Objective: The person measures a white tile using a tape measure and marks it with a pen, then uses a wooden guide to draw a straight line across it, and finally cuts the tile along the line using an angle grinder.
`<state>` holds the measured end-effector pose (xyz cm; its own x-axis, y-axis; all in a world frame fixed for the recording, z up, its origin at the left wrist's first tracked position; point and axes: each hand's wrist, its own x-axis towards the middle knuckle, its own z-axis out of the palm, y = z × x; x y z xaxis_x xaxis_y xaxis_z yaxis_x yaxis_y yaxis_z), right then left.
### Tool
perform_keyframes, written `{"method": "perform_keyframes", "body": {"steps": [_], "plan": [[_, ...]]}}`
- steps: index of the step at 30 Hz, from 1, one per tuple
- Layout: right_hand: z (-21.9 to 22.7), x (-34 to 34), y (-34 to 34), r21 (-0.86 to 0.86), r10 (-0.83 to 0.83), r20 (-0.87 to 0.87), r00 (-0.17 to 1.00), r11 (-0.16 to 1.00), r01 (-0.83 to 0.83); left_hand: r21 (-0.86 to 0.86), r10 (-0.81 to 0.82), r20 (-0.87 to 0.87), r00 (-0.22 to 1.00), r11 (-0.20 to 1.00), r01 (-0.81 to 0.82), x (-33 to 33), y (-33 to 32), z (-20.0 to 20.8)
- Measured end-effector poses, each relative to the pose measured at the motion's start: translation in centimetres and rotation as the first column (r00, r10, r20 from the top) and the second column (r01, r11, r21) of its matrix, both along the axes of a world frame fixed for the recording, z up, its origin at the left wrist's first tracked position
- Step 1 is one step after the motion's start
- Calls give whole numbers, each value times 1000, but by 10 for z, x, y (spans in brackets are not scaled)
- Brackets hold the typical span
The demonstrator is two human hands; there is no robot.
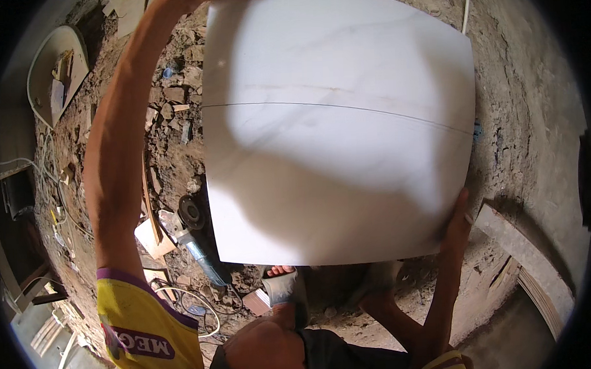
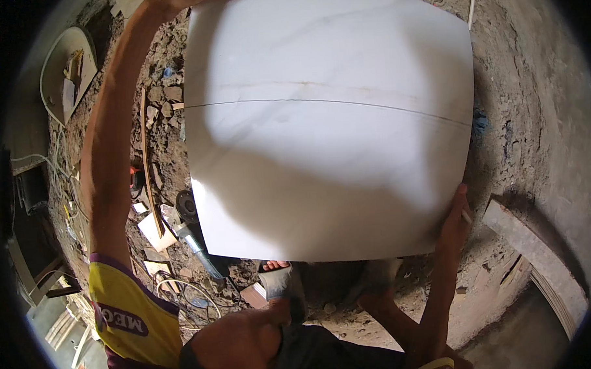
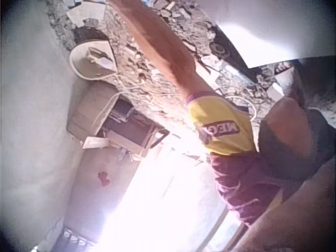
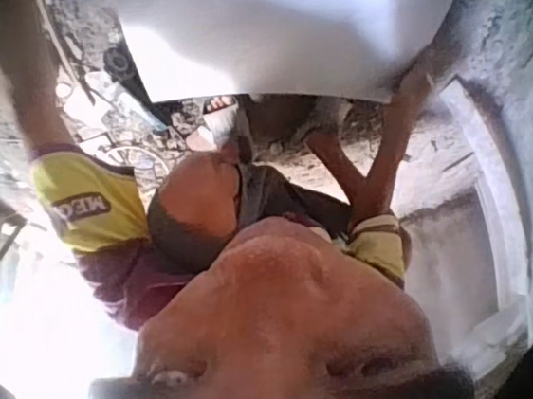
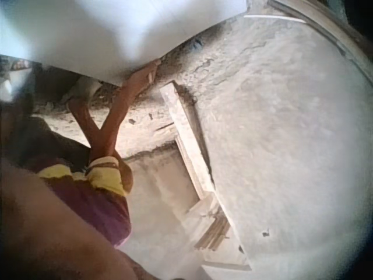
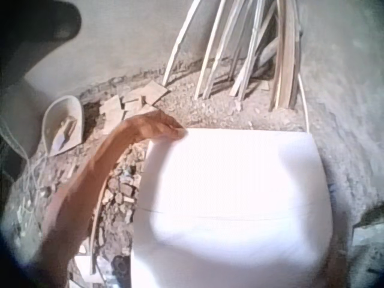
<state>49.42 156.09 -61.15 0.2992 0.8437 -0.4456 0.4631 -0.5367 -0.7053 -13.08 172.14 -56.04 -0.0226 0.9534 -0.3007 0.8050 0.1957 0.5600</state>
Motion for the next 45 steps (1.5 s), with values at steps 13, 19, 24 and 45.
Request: {"method": "perform_keyframes", "body": {"steps": [13, 19, 24, 45], "plan": [[-11, -85, -80, -164, -239, -162, 957, 963, 213, 162, -9, -309, 951, 985, 62, -3, 28, -7], [-42, -102, -192, -358, -401, -485, 777, 902, 242, 181, -285, -111, 952, 936, 301, 23, 112, -63], [-39, -102, -220, -441, -544, -437, 716, 824, 356, 179, -426, -54, 903, 886, 428, 139, 156, -82], [-121, -205, -304, -755, -835, -457, 307, 547, 362, -8, -563, -67, 824, 826, 563, 244, 179, -188]]}}
